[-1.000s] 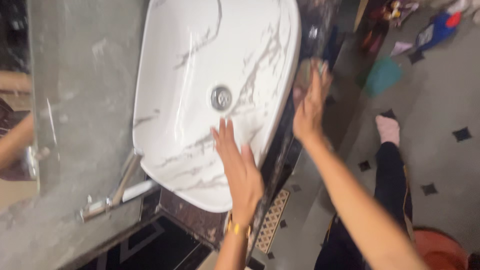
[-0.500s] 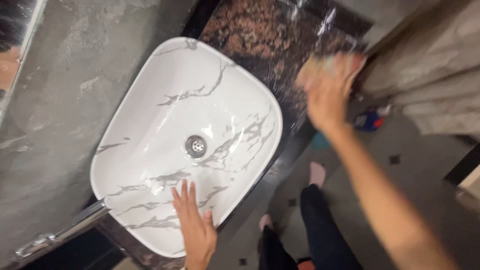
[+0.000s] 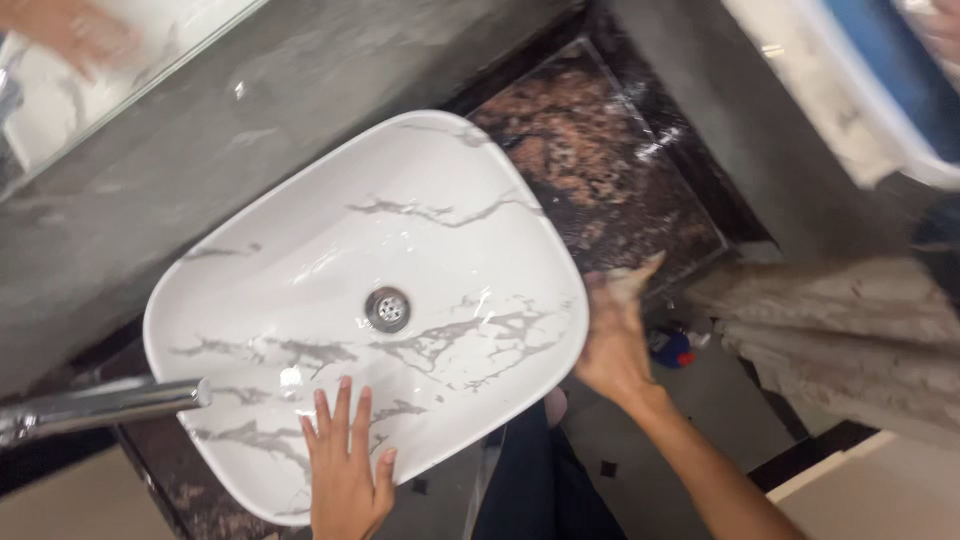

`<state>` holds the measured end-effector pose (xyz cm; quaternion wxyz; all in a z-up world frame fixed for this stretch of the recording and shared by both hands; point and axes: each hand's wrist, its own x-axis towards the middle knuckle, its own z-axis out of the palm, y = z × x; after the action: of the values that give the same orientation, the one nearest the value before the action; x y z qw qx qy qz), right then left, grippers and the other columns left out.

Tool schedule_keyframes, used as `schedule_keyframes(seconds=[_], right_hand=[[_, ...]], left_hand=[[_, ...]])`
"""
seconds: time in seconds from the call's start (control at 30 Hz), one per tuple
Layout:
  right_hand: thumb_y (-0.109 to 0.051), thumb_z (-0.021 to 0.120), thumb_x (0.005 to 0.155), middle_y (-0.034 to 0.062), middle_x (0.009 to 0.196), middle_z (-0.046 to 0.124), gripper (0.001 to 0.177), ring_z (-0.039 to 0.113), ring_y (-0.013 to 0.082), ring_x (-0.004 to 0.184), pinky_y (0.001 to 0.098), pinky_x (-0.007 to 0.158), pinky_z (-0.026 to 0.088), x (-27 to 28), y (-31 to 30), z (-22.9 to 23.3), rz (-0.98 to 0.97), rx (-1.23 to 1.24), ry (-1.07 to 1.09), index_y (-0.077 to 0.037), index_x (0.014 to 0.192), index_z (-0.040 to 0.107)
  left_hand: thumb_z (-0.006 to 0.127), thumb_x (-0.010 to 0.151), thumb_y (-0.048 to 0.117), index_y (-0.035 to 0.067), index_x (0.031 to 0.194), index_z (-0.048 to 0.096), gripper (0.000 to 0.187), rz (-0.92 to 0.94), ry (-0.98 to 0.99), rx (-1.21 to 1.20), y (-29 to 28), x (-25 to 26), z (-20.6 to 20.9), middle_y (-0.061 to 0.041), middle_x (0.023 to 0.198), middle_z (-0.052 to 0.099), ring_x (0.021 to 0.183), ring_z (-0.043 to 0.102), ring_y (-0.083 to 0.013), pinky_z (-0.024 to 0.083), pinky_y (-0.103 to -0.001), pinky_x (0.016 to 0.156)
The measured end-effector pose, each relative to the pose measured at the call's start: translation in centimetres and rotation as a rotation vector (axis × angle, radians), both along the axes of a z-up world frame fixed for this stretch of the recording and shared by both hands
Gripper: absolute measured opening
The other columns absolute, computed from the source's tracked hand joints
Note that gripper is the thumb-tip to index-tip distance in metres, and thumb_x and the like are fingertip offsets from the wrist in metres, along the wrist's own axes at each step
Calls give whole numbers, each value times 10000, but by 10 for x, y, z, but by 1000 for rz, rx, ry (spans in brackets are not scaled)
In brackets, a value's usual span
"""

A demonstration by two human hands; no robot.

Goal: The person wipes the dark granite countertop around a white marble-patterned sink using a patterned cloth. They repeatedly wipe the surface, rinse the cloth under the faucet, and continue cleaning the area around the sink basin.

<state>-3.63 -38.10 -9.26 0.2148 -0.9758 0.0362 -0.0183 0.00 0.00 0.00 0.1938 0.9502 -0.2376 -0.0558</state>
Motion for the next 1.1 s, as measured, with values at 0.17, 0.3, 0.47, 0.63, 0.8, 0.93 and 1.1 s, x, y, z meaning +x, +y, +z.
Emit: schedule_keyframes(seconds=[0.17, 0.3, 0.47, 0.63, 0.8, 0.93, 1.1], right_hand=[[-526, 612, 866, 86, 1648, 261, 830, 111, 339, 1574, 715, 1166, 33, 44, -21, -17, 36, -244, 200, -108, 1557, 422], [-386, 561, 891, 191, 1694, 111, 766, 48, 431, 1536, 718, 1167, 29, 103, -39, -57, 173, 38, 44, -121, 1570, 327], [-198, 552, 955, 1, 1736, 75, 743, 27, 345, 1564, 727, 1173, -19, 242, -56, -63, 224, -1021, -160, -287, 1649, 303], [-419, 416, 1073, 78, 1733, 44, 511, -5, 348, 1599, 723, 1204, -34, 247, -82, -9, -13, -121, 165, -389, 1582, 394], [-510, 407, 1071, 220, 1742, -10, 518, -76, 456, 1598, 809, 1124, -34, 137, -83, -6, -9, -61, 47, -352, 1565, 395], [-526, 489, 967, 186, 1700, -2, 606, -106, 452, 1539, 871, 1018, -89, 75, -102, 8, 133, -209, 54, -377, 1547, 399], [-466, 555, 925, 108, 1714, 18, 652, -91, 367, 1555, 847, 1018, -128, 88, -104, -12, 281, -331, 237, -351, 1532, 350]], left_hand=[[461, 944, 421, 48, 1549, 332, 722, -13, -24, -41, 0, -2, -4, -213, 1642, 241, 1504, 146, -531, 96, -710, 1157], [471, 947, 426, 76, 1554, 339, 713, 48, -9, -10, 3, -14, -2, -197, 1643, 261, 1515, 172, -502, 114, -699, 1171], [499, 927, 443, 116, 1547, 354, 716, 77, -48, 91, -5, -15, 5, -149, 1635, 295, 1518, 228, -418, 118, -670, 1189], [541, 914, 451, 59, 1556, 342, 779, 178, -60, 11, -64, -16, 25, -171, 1641, 301, 1522, 238, -417, 93, -697, 1181], [579, 981, 467, 76, 1584, 360, 751, 147, -7, -193, -216, 1, 29, -162, 1668, 307, 1561, 246, -376, 82, -656, 1227], [545, 1002, 488, 85, 1613, 366, 754, 181, -21, -171, -295, 31, 29, -146, 1706, 281, 1591, 213, -317, 74, -609, 1259], [516, 998, 475, 12, 1596, 296, 787, 348, 58, -261, -300, 33, 28, -190, 1700, 210, 1587, 136, -362, 48, -618, 1245]])
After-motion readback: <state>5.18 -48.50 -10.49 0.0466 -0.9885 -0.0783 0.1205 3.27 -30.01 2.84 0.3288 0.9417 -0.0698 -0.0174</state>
